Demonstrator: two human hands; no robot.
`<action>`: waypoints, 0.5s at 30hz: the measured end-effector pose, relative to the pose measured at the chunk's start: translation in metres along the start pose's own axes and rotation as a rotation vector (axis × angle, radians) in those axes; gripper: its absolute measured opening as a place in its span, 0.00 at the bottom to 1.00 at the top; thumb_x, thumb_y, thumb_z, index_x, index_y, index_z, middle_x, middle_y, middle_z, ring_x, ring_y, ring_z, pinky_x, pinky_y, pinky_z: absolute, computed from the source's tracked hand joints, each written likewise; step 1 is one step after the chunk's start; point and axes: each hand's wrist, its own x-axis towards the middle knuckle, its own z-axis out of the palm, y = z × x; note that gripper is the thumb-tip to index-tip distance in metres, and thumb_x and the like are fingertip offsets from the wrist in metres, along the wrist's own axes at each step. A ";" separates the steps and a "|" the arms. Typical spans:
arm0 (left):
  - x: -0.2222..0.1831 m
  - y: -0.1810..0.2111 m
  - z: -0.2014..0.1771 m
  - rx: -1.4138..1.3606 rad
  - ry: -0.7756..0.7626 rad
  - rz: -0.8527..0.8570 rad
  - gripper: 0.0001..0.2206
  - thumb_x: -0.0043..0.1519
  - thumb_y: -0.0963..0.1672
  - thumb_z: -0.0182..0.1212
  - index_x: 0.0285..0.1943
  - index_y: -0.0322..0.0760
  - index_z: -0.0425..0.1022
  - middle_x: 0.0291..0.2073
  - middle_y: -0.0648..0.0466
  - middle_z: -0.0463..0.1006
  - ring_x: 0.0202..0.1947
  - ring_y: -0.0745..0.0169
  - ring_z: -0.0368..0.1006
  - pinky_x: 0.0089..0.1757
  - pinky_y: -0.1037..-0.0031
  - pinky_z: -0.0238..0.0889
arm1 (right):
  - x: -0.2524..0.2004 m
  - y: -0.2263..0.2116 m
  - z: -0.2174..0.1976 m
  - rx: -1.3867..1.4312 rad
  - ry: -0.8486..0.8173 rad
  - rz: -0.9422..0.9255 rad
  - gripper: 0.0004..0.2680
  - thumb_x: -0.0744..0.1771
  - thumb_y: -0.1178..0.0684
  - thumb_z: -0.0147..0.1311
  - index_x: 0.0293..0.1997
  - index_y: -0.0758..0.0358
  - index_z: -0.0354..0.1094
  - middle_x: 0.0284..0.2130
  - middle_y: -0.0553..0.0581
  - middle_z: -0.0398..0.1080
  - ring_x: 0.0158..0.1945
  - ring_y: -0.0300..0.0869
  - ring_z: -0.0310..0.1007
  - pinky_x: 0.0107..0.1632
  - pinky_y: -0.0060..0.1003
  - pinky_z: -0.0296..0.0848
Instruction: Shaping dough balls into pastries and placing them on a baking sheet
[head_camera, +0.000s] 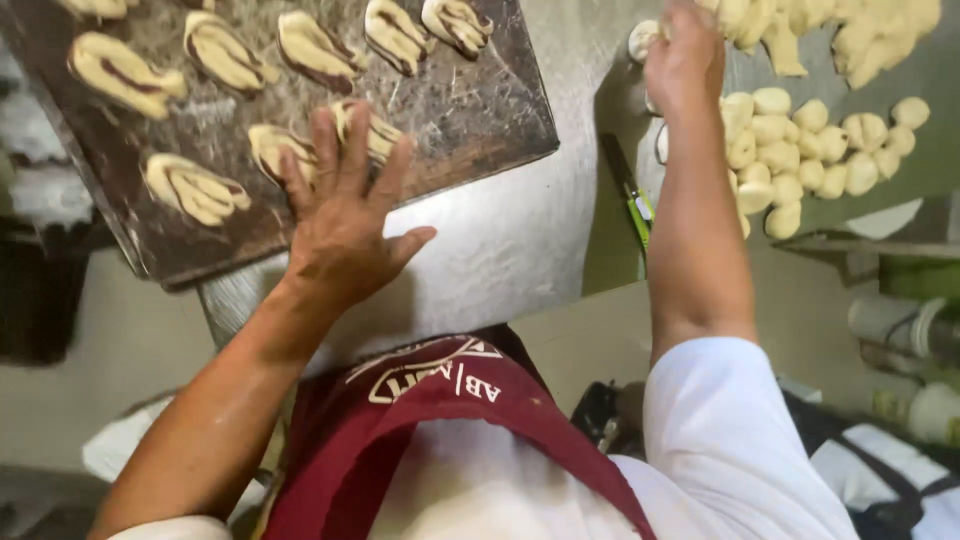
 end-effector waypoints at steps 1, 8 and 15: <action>-0.015 0.010 0.008 -0.103 0.195 -0.007 0.40 0.68 0.61 0.51 0.84 0.41 0.48 0.78 0.43 0.25 0.77 0.40 0.16 0.65 0.30 0.12 | 0.007 0.001 -0.003 -0.023 -0.062 -0.063 0.14 0.66 0.60 0.54 0.59 0.66 0.70 0.55 0.69 0.67 0.53 0.63 0.69 0.57 0.50 0.66; -0.060 0.087 0.080 -0.144 0.483 -0.210 0.28 0.69 0.54 0.59 0.71 0.32 0.70 0.78 0.34 0.46 0.77 0.24 0.44 0.65 0.31 0.48 | 0.014 0.029 -0.012 -0.100 -0.322 -0.180 0.17 0.58 0.54 0.56 0.50 0.61 0.79 0.42 0.73 0.74 0.42 0.65 0.75 0.46 0.50 0.73; -0.025 0.171 0.118 -0.116 0.640 0.016 0.13 0.68 0.43 0.62 0.58 0.30 0.75 0.57 0.33 0.78 0.59 0.31 0.75 0.58 0.46 0.71 | -0.173 0.004 -0.023 0.427 -0.219 -0.578 0.12 0.64 0.70 0.59 0.49 0.64 0.69 0.51 0.63 0.61 0.55 0.54 0.62 0.56 0.41 0.69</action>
